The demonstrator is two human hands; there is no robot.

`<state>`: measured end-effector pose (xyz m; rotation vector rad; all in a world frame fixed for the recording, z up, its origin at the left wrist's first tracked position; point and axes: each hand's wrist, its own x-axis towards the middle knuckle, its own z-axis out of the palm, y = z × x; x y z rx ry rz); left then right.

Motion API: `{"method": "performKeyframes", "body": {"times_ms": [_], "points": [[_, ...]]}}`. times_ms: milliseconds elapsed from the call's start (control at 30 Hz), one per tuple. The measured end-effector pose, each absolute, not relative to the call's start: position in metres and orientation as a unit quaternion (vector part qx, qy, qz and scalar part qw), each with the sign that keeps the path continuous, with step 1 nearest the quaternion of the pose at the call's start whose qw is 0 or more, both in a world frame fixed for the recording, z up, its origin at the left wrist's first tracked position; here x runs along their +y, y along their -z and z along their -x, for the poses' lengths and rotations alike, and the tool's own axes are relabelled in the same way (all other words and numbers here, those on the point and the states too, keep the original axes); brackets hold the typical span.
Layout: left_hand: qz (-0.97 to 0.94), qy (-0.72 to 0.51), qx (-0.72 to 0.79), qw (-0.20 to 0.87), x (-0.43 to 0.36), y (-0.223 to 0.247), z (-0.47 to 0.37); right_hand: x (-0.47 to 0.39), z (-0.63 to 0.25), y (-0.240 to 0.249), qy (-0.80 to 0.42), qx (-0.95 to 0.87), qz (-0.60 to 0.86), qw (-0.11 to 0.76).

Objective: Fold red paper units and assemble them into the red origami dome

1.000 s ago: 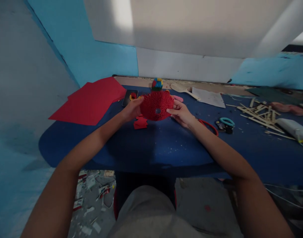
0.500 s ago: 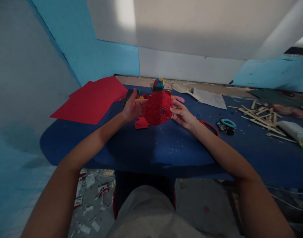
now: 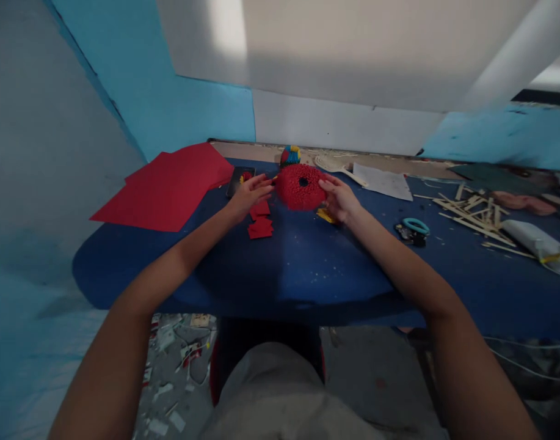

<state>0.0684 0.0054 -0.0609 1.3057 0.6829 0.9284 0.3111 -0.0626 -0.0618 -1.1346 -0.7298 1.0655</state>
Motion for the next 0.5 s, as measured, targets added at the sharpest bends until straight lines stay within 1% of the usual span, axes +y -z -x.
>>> {"method": "performKeyframes", "body": {"times_ms": [33, 100, 200, 267, 367, 500], "points": [[-0.597, -0.416, 0.309, 0.612, 0.009, 0.058, -0.064, -0.057, -0.314, 0.058, -0.471, -0.322, 0.508, 0.646], [-0.687, -0.409, 0.328, 0.504, 0.018, 0.053, -0.053, -0.046, -0.318, 0.052, -0.485, -0.322, 0.527, 0.619], [-0.831, -0.296, 0.364, 0.298, 0.028, 0.05, -0.036, -0.036, -0.317, 0.051, -0.504, -0.323, 0.551, 0.581], [-0.882, -0.215, 0.365, 0.205, 0.031, 0.052, -0.031, -0.032, -0.313, 0.056, -0.495, -0.325, 0.56, 0.579], [-0.916, -0.151, 0.349, 0.132, 0.029, 0.057, -0.034, -0.028, -0.31, 0.068, -0.464, -0.339, 0.574, 0.583], [-0.93, -0.108, 0.337, 0.098, 0.021, 0.06, -0.042, -0.025, -0.316, 0.081, -0.421, -0.389, 0.588, 0.57]]}}
